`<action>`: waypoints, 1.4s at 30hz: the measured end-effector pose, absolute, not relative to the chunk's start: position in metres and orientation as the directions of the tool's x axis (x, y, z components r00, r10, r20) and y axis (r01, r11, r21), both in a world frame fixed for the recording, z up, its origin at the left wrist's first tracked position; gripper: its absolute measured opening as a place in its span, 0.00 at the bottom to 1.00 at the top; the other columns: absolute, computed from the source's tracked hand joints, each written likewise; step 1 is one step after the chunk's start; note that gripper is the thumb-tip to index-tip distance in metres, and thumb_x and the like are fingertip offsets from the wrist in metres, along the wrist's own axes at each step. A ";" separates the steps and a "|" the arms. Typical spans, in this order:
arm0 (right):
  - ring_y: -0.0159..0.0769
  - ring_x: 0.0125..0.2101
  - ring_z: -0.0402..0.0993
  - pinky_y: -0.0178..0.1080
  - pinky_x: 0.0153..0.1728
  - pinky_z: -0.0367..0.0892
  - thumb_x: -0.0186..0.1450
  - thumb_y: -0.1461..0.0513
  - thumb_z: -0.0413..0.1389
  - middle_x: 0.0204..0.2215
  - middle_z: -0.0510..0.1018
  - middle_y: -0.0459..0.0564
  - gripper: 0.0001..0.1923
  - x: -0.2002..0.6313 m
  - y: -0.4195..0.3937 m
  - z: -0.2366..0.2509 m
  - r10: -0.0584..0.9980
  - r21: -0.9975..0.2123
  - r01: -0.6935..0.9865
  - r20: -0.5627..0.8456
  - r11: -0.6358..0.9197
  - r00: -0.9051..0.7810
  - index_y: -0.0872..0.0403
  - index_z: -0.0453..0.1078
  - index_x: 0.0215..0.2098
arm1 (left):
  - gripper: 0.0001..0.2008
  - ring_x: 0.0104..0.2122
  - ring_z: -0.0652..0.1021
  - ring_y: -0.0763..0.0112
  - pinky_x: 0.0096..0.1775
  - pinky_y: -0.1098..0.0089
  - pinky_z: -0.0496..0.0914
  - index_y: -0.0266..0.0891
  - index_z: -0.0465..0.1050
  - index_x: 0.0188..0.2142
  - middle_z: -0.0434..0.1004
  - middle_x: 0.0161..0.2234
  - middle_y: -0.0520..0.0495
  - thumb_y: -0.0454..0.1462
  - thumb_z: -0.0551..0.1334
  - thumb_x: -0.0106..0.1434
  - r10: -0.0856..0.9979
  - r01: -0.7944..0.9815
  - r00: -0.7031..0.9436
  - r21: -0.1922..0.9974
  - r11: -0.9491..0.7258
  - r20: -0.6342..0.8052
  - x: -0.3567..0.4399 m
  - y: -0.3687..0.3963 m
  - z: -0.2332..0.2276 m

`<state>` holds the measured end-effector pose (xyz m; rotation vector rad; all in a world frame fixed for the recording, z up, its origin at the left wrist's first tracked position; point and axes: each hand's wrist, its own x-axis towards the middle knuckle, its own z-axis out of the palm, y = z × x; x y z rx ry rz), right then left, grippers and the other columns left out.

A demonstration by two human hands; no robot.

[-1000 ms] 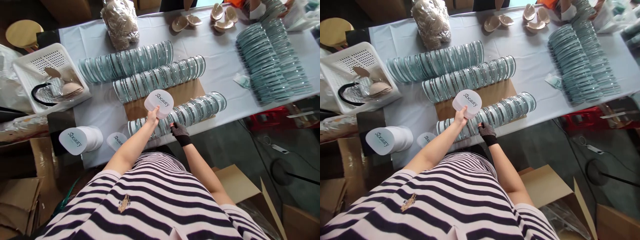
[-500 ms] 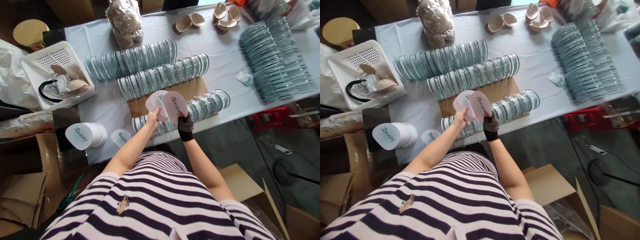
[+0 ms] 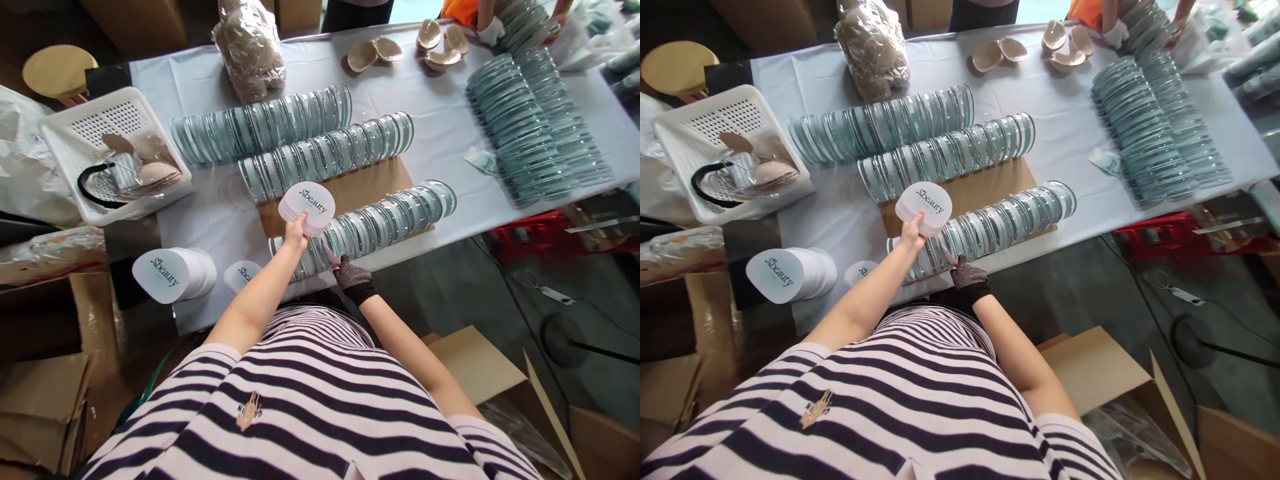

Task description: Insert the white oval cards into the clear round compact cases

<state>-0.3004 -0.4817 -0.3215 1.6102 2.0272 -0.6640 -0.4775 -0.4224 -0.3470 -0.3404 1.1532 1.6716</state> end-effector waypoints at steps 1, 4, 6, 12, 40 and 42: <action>0.42 0.38 0.79 0.37 0.35 0.63 0.73 0.56 0.41 0.41 0.80 0.58 0.19 -0.301 -0.481 -0.322 0.757 -0.087 0.979 -0.622 0.184 -0.198 0.55 0.62 0.56 | 0.18 0.50 0.80 0.60 0.55 0.54 0.71 0.36 0.75 0.50 0.81 0.48 0.41 0.26 0.65 0.60 0.579 -0.854 -0.429 0.521 -0.009 -0.694 -0.478 -0.422 -0.347; 0.40 0.39 0.78 0.36 0.34 0.62 0.73 0.57 0.41 0.42 0.80 0.55 0.18 -0.296 -0.488 -0.327 0.795 -0.107 0.977 -0.568 0.187 -0.214 0.53 0.64 0.54 | 0.17 0.50 0.79 0.60 0.55 0.54 0.71 0.36 0.76 0.48 0.82 0.46 0.42 0.26 0.65 0.60 0.574 -0.858 -0.430 0.514 -0.018 -0.697 -0.478 -0.421 -0.348; 0.40 0.40 0.78 0.35 0.34 0.61 0.74 0.55 0.39 0.43 0.80 0.55 0.19 -0.297 -0.493 -0.334 0.819 -0.129 0.967 -0.514 0.221 -0.255 0.53 0.66 0.53 | 0.16 0.50 0.80 0.60 0.55 0.54 0.72 0.36 0.76 0.48 0.82 0.45 0.43 0.26 0.65 0.60 0.571 -0.859 -0.432 0.512 -0.024 -0.698 -0.479 -0.421 -0.349; 0.42 0.40 0.77 0.39 0.38 0.64 0.73 0.60 0.40 0.40 0.80 0.60 0.18 -0.317 -0.481 -0.352 0.781 -0.169 0.944 -0.529 0.285 -0.331 0.54 0.69 0.50 | 0.17 0.49 0.80 0.62 0.56 0.56 0.71 0.36 0.76 0.48 0.83 0.44 0.43 0.26 0.66 0.60 0.586 -0.858 -0.421 0.513 -0.011 -0.692 -0.479 -0.423 -0.350; 0.46 0.56 0.67 0.48 0.56 0.65 0.70 0.56 0.43 0.57 0.70 0.60 0.26 -0.349 -0.428 -0.293 0.915 -0.433 0.833 -0.043 0.344 -0.400 0.56 0.63 0.63 | 0.15 0.54 0.77 0.56 0.58 0.55 0.69 0.36 0.79 0.40 0.83 0.41 0.42 0.27 0.71 0.52 0.643 -0.804 -0.410 0.589 0.079 -0.646 -0.465 -0.459 -0.331; 0.44 0.48 0.73 0.44 0.49 0.69 0.72 0.57 0.37 0.49 0.77 0.60 0.26 -0.346 -0.437 -0.292 0.948 -0.474 0.855 -0.115 0.209 -0.296 0.58 0.67 0.59 | 0.15 0.53 0.77 0.55 0.58 0.55 0.69 0.35 0.78 0.41 0.83 0.42 0.41 0.27 0.71 0.52 0.658 -0.823 -0.383 0.563 0.076 -0.649 -0.471 -0.457 -0.328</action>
